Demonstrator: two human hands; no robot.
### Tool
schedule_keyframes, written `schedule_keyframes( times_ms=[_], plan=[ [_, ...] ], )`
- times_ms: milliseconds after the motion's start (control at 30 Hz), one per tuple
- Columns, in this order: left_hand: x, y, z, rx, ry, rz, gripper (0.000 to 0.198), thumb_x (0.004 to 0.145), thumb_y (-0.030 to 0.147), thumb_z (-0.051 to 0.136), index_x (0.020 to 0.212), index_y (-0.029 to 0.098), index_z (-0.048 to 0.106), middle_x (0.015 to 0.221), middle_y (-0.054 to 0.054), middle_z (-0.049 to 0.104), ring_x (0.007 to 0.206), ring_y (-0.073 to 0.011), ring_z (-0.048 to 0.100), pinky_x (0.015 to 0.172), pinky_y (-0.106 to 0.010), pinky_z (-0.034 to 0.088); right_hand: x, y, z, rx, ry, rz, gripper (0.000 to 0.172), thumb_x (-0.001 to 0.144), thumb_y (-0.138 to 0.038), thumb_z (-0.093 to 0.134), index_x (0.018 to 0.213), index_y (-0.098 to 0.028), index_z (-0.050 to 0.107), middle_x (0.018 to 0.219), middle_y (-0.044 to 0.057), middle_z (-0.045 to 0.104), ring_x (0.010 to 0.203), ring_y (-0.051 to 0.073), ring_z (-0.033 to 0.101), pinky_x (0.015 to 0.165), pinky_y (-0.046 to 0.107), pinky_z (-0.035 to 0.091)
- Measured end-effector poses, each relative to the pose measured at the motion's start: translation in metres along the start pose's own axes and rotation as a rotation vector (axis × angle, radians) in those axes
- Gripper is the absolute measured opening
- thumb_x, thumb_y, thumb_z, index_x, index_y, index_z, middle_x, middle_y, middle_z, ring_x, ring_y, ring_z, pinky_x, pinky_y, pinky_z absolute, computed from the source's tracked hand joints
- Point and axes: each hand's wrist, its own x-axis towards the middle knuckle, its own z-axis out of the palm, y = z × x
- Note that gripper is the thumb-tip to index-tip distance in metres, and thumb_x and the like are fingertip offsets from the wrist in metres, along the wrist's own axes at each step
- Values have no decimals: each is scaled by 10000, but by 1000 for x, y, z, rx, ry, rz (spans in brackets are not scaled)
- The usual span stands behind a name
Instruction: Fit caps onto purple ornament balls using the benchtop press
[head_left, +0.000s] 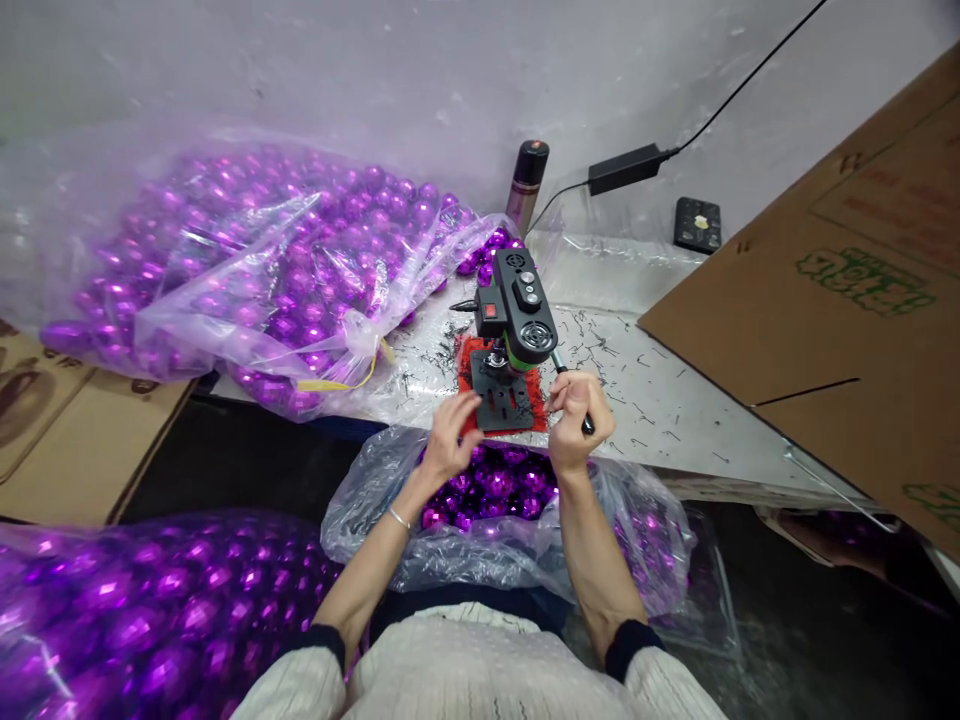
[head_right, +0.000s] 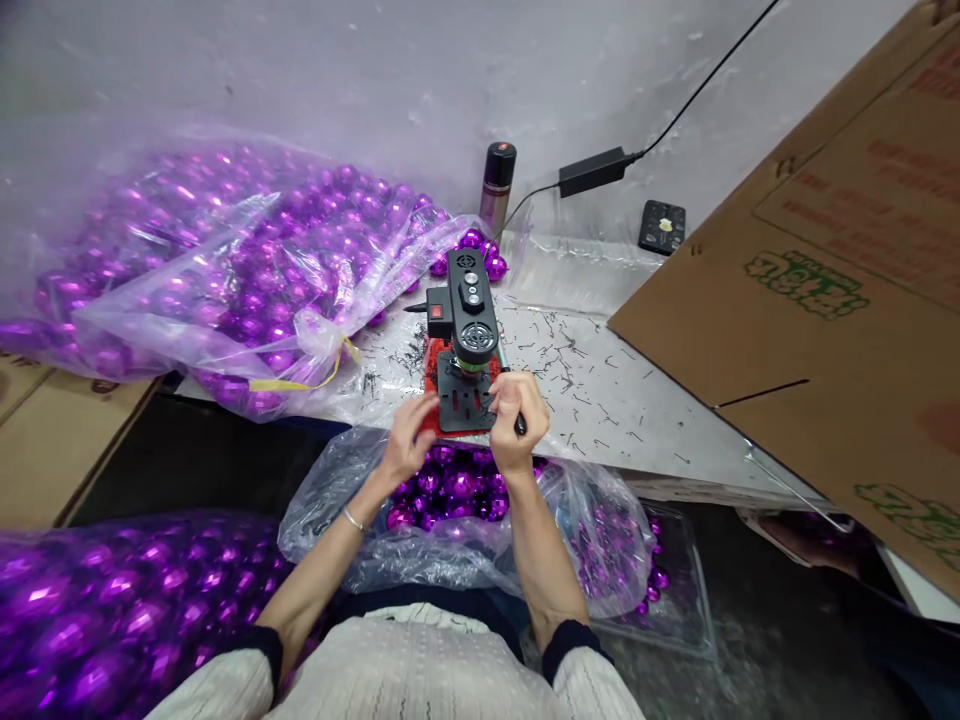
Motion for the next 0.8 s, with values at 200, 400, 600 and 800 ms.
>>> schedule_keyframes(
  times_ms=[200,400,600,800],
  plan=[
    [118,-62,-44,131,241,-416,473,983,327,589,1400,108,639,1548,-259,589,1533,-391,471,1321,-607,275,-1,1,1,-12,28,4,450,1077,-374,520,649,-237,547,650,-11,588,553,137,550,581,333,461],
    [170,-79,-59,325,189,-504,695,875,228,677,1527,65,498,1613,-313,496,1562,-456,420,1312,-611,267,-6,4,0,-24,37,-4,436,1073,-360,522,656,-235,554,653,-10,588,537,138,555,561,334,457],
    [201,-79,-58,289,157,-602,558,915,235,713,1421,66,547,1486,-305,618,1518,-431,498,1294,-566,319,-5,3,-1,-3,4,-50,405,1070,-293,528,672,-228,570,678,-13,602,540,127,552,562,319,455],
    [191,-56,-54,-80,210,-743,410,977,318,723,1318,119,613,1328,-176,732,1318,-319,681,1165,-471,517,-2,2,-1,-40,2,-82,426,1068,-316,521,652,-231,546,659,-10,598,542,136,559,546,325,442]
  ],
)
